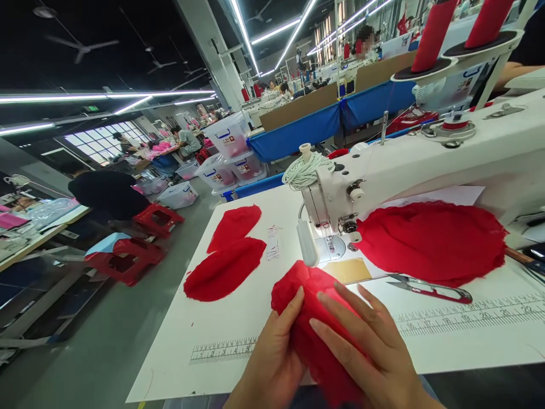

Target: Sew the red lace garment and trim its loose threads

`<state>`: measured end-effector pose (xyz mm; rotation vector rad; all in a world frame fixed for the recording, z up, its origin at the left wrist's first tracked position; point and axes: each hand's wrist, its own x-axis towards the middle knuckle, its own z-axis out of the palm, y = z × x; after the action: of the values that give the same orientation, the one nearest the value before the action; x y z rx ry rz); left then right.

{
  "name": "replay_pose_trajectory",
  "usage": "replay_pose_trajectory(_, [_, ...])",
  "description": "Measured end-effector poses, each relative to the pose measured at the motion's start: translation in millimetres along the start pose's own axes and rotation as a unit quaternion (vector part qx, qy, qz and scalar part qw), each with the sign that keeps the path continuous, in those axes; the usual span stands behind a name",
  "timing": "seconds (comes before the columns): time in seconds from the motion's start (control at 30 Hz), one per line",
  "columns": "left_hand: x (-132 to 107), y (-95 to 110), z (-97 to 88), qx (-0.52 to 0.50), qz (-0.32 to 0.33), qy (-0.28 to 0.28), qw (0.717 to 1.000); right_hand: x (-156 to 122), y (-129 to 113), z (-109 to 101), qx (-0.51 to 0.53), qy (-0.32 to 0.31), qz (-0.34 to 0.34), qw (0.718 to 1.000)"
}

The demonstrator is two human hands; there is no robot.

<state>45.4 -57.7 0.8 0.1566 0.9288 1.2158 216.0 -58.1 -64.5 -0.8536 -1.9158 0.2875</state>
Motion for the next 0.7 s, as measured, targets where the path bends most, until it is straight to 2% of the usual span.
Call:
replay_pose_trajectory(0.03, [-7,1,-3.7,0.037,-0.005,-0.012,0.999,2,-2,-4,0.099,-0.039,0.054,0.993])
replay_pose_trajectory(0.07, [-14,4,-8.7,0.088,-0.006,-0.023,0.996,4,-4,-8,0.207,-0.068,0.137,0.966])
replay_pose_trajectory(0.1, [-19,9,-14.5,0.153,-0.008,-0.038,0.987,7,-7,-11,0.296,-0.067,0.237,0.923])
replay_pose_trajectory(0.13, [-23,16,-20.3,0.226,0.001,-0.055,0.973,11,-9,-13,0.360,-0.056,0.338,0.868])
replay_pose_trajectory(0.17, [-24,24,-25.5,0.301,0.038,-0.078,0.950,16,-11,-14,0.408,-0.036,0.429,0.805])
replay_pose_trajectory(0.2, [-23,33,-29.6,0.380,0.080,-0.085,0.917,22,-13,-14,0.438,-0.023,0.490,0.753])
replay_pose_trajectory(0.23, [-19,41,-32.0,0.442,0.129,-0.065,0.886,28,-13,-13,0.484,-0.019,0.553,0.678])
replay_pose_trajectory(0.27, [-13,47,-32.9,0.480,0.174,-0.030,0.859,35,-13,-12,0.523,-0.016,0.593,0.612])
replay_pose_trajectory(0.3, [-6,52,-32.5,0.508,0.197,-0.017,0.838,41,-12,-10,0.551,-0.011,0.618,0.561])
replay_pose_trajectory(0.33, [2,54,-31.1,0.529,0.192,-0.028,0.826,47,-11,-7,0.572,-0.006,0.631,0.524])
replay_pose_trajectory(0.37, [10,55,-29.2,0.539,0.167,-0.055,0.824,51,-10,-5,0.581,-0.002,0.631,0.513])
replay_pose_trajectory(0.4, [17,54,-27.1,0.537,0.131,-0.094,0.828,54,-8,-4,0.585,0.000,0.626,0.515])
replay_pose_trajectory(0.47, [29,51,-23.2,0.513,0.065,-0.168,0.839,56,-4,-3,0.591,0.002,0.608,0.530])
replay_pose_trajectory(0.5, [35,50,-21.5,0.494,0.035,-0.186,0.848,55,-2,-4,0.595,-0.001,0.596,0.540])
replay_pose_trajectory(0.6, [46,49,-17.0,0.386,-0.064,-0.191,0.900,51,5,-9,0.592,-0.001,0.566,0.574])
replay_pose_trajectory(0.7, [56,49,-11.4,0.271,-0.110,-0.204,0.934,49,11,-11,0.556,0.058,0.578,0.594])
